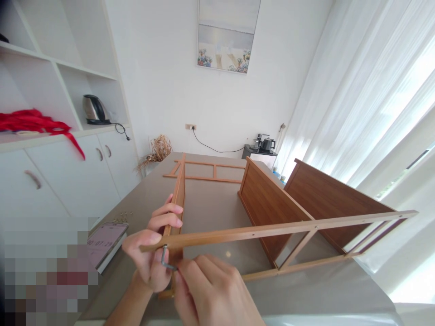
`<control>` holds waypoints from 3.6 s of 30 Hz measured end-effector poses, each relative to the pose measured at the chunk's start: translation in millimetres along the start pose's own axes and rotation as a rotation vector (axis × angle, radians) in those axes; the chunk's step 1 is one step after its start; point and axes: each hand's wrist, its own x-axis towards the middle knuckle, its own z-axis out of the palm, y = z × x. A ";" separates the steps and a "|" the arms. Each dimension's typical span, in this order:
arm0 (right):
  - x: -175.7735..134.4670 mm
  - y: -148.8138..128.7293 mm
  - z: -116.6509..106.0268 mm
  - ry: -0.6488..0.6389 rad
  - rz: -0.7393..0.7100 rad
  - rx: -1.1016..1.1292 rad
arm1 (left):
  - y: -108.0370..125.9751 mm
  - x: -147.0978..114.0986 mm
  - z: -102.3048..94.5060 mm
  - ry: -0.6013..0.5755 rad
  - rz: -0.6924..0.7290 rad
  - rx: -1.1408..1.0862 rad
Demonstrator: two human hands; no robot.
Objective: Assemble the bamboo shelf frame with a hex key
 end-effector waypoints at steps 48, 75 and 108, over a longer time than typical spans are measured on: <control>18.8 -0.4 -35.9 0.115 -0.258 -0.460 | -3.9 -9.5 -2.7 0.001 -0.001 0.032; 8.1 5.7 7.1 -0.095 0.021 0.254 | 4.0 0.0 -2.6 -0.015 -0.036 -0.050; 23.9 -3.3 -55.7 -0.096 -0.264 -0.382 | 2.6 1.4 3.0 0.014 -0.013 -0.079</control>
